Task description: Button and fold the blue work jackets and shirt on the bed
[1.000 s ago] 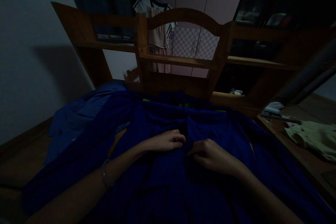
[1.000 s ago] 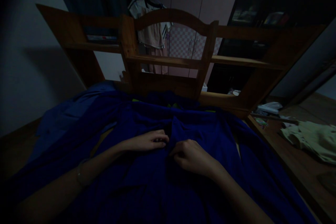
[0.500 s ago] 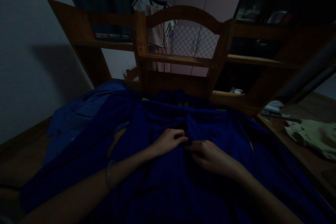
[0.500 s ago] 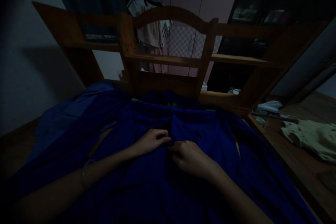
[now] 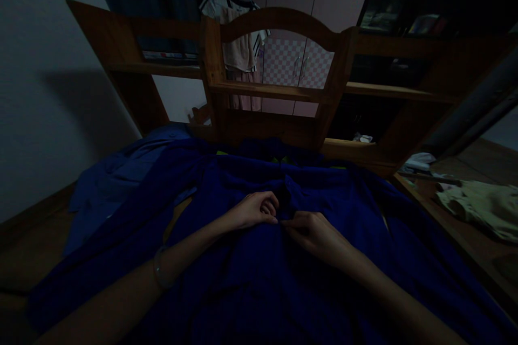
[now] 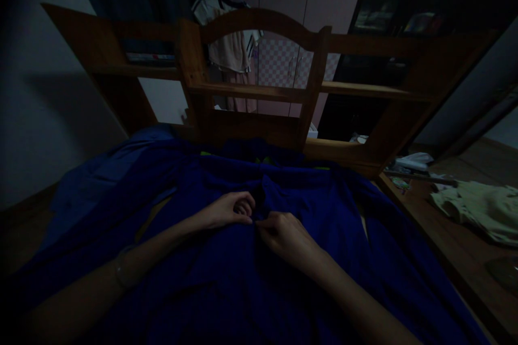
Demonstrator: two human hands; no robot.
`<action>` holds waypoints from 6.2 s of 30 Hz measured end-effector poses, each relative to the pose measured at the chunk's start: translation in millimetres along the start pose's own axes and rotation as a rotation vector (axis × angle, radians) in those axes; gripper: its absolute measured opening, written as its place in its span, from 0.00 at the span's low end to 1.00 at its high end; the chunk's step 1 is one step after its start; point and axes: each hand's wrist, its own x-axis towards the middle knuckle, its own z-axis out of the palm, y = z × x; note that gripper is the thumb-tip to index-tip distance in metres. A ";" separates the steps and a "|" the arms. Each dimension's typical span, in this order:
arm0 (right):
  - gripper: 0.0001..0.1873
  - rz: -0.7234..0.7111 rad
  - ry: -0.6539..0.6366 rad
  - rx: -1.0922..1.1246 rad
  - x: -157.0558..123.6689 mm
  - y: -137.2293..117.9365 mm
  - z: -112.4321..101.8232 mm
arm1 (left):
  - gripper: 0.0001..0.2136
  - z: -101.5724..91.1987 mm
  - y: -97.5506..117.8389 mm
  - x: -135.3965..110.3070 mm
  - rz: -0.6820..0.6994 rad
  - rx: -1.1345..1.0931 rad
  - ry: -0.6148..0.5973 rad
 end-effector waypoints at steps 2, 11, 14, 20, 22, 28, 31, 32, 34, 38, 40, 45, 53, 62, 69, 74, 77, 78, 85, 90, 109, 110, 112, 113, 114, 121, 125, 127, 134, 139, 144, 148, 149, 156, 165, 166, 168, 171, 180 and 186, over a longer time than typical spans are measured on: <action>0.15 -0.014 0.064 0.028 0.5 -0.6 -1.9 | 0.15 0.8 -2.3 1.4 -0.011 -0.018 0.025; 0.14 -0.064 0.231 0.077 3.6 4.1 -4.4 | 0.08 10.2 9.6 1.0 0.109 -0.051 0.209; 0.13 -0.059 0.276 0.110 4.5 6.0 -3.3 | 0.09 14.6 15.5 -2.2 0.128 -0.055 0.245; 0.09 0.044 0.321 0.233 5.5 5.7 -7.0 | 0.07 24.2 20.6 -7.1 0.139 -0.084 0.250; 0.10 0.080 0.288 0.298 6.8 7.1 -7.5 | 0.07 26.3 22.1 -7.9 0.135 -0.116 0.248; 0.11 0.118 0.241 0.379 9.4 16.3 -7.2 | 0.09 26.9 23.4 -8.1 0.080 -0.269 0.251; 0.10 0.124 0.224 0.388 9.9 21.4 -5.9 | 0.11 27.7 22.3 -7.5 0.023 -0.327 0.261; 0.10 0.124 0.216 0.397 10.2 22.8 -5.4 | 0.11 28.3 22.2 -7.4 0.004 -0.332 0.271; 0.10 0.123 0.204 0.416 10.7 24.8 -4.2 | 0.11 29.7 22.2 -7.3 -0.026 -0.331 0.295; 0.09 0.098 0.197 0.392 10.7 23.9 -1.5 | 0.14 31.1 20.5 -7.1 -0.046 -0.362 0.279; 0.06 0.072 0.212 0.332 9.9 21.3 0.3 | 0.14 30.7 17.7 -6.4 -0.016 -0.345 0.250; 0.03 0.019 0.273 0.193 7.9 15.2 3.7 | 0.14 30.2 13.5 -4.3 0.059 -0.281 0.228; 0.06 -0.011 0.364 0.109 6.2 16.2 6.3 | 0.16 33.9 29.5 -14.6 0.068 0.195 0.268; 0.05 -0.015 0.332 0.166 6.9 16.9 5.4 | 0.13 33.6 35.5 -16.1 0.088 0.302 0.223; 0.04 -0.006 0.289 0.268 6.5 11.2 3.9 | 0.08 30.3 32.2 -14.4 0.111 0.319 0.243; 0.05 0.007 0.319 0.247 5.9 9.5 1.8 | 0.10 28.8 31.9 -14.0 0.149 0.316 0.229; 0.05 0.010 0.328 0.254 5.1 8.0 -0.5 | 0.10 29.3 33.4 -14.9 0.159 0.310 0.226; 0.05 0.011 0.325 0.264 4.8 7.3 -1.3 | 0.10 29.5 34.0 -15.2 0.159 0.306 0.230; 0.06 0.033 0.313 0.314 4.9 6.5 -3.6 | 0.10 29.2 32.3 -13.3 0.139 0.212 0.231; 0.06 0.044 0.307 0.303 5.4 6.8 -5.1 | 0.10 31.6 33.5 -12.9 0.143 0.196 0.264; 0.12 0.187 0.051 0.998 9.8 7.5 -10.4 | 0.11 33.1 56.2 -22.9 0.239 0.197 0.259; 0.12 0.194 0.062 1.011 10.8 8.6 -9.6 | 0.11 33.1 56.5 -23.1 0.232 0.201 0.256; 0.12 0.196 0.067 1.036 12.2 10.6 -8.4 | 0.10 33.2 56.1 -23.5 0.221 0.205 0.246; 0.11 0.196 0.063 1.049 12.6 11.4 -8.1 | 0.10 33.2 55.8 -23.6 0.220 0.204 0.243; 0.11 0.199 0.057 1.062 12.7 12.1 -7.8 | 0.10 33.3 55.4 -23.8 0.220 0.204 0.240; 0.09 0.216 0.028 1.068 12.3 17.0 -4.7 | 0.08 33.3 47.9 -20.5 0.232 0.260 0.259; 0.12 0.244 0.082 0.933 16.5 30.0 -2.6 | 0.20 31.8 37.1 -16.5 0.082 0.220 0.192; 0.13 0.263 0.153 0.807 19.0 39.7 -2.7 | 0.23 30.3 36.6 -16.6 0.018 0.146 0.063; 0.12 0.158 0.323 0.092 16.3 52.6 -14.1 | 0.17 23.6 55.7 -26.1 0.199 0.191 -0.167; 0.09 0.097 0.431 -0.160 9.0 29.2 -19.5 | 0.14 12.9 50.2 -29.1 0.258 0.358 -0.265; 0.08 -0.103 0.245 -0.074 -1.8 -0.8 -20.8 | 0.16 -9.3 44.4 -28.8 0.236 0.420 -0.359; 0.13 -0.170 -0.109 -0.026 -8.9 -6.5 -14.1 | 0.15 -30.6 39.9 -25.9 0.158 0.427 -0.445; 0.17 -0.156 -0.128 -0.042 -9.7 -5.4 -11.4 | 0.15 -34.4 38.2 -24.9 0.136 0.424 -0.459; 0.35 -0.100 -0.051 -0.177 -8.0 -5.6 9.1 | 0.15 -31.2 28.8 -18.8 0.164 0.529 -0.390; 0.19 -0.191 -0.046 -0.237 -6.9 -21.2 21.5 | 0.09 -28.1 24.9 -17.1 0.169 0.552 -0.394; 0.17 -0.186 -0.056 -0.248 -7.2 -21.0 22.7 | 0.10 -29.9 23.3 -15.9 0.172 0.529 -0.413; 0.15 -0.169 -0.074 -0.267 -7.8 -20.7 25.1 | 0.12 -33.1 20.5 -13.6 0.174 0.486 -0.450; 0.12 -0.145 -0.078 -0.299 -9.3 -21.4 25.9 | 0.17 -35.4 18.8 -12.2 0.159 0.484 -0.485; 0.17 -0.150 -0.135 -0.353 -11.1 -15.1 10.9 | 0.28 -35.9 23.9 -21.3 0.157 0.562 -0.557; 0.09 -0.123 -0.103 -0.239 -2.8 -7.1 13.2 | 0.29 -36.4 26.0 -21.1 0.138 0.552 -0.553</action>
